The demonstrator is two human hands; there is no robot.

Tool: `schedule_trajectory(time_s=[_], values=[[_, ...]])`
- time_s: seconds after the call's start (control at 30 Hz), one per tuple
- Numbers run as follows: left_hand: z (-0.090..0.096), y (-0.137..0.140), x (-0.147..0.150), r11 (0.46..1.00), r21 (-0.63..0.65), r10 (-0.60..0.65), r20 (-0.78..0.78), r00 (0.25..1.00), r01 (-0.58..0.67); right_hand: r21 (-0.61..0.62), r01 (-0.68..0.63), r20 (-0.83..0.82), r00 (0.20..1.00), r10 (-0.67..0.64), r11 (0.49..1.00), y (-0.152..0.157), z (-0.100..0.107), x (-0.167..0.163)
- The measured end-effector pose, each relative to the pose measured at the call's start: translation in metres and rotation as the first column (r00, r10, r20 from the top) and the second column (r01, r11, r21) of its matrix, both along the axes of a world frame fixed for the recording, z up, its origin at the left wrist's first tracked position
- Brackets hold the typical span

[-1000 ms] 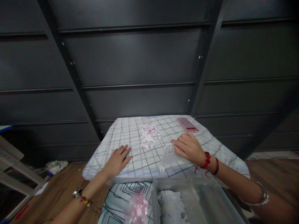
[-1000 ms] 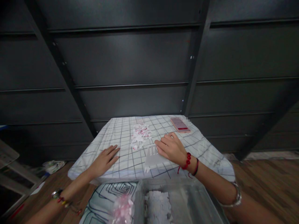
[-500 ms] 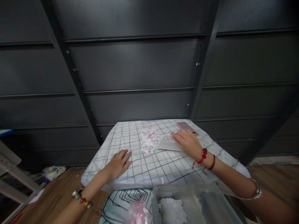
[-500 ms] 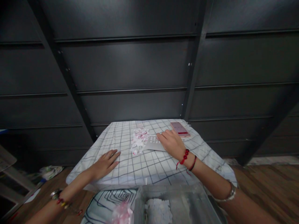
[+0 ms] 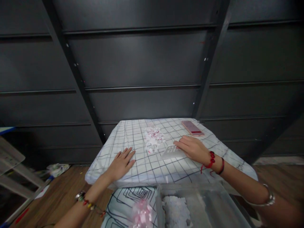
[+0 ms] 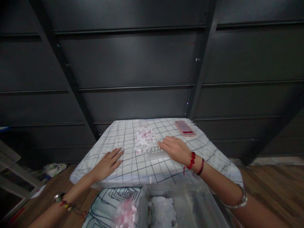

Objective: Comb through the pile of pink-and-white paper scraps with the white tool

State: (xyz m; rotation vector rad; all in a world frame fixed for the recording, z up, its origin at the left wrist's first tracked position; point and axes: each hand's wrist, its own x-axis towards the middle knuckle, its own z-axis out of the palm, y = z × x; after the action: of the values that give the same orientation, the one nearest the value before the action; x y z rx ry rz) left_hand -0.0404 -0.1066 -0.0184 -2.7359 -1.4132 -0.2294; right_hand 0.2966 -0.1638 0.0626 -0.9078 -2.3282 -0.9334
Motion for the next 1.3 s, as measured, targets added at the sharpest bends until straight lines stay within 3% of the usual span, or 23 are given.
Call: schedule_trajectory(time_s=[0.13, 0.4, 0.97, 1.3], values=[[-0.001, 0.001, 0.000, 1.000, 0.005, 0.000, 0.007, 1.000, 0.000, -0.006, -0.075, -0.001, 0.997, 0.075, 0.997, -0.024, 0.000, 0.005], [0.002, -0.001, 0.001, 1.000, 0.010, 0.006, -0.018, 1.000, -0.006, -0.031, -0.101, 0.045, 0.994, 0.102, 0.994, -0.055, 0.004, -0.004], [-0.002, 0.002, 0.000, 0.999, 0.041, -0.002, -0.036, 0.999, 0.004, 0.073, -0.065, 0.028, 0.998, 0.063, 0.995, -0.029, 0.004, -0.005], [0.000, 0.001, 0.002, 0.999, 0.032, 0.008, -0.008, 1.000, -0.008, 0.077, 0.169, 0.040, 0.984, -0.173, 0.983, -0.036, 0.002, -0.010]])
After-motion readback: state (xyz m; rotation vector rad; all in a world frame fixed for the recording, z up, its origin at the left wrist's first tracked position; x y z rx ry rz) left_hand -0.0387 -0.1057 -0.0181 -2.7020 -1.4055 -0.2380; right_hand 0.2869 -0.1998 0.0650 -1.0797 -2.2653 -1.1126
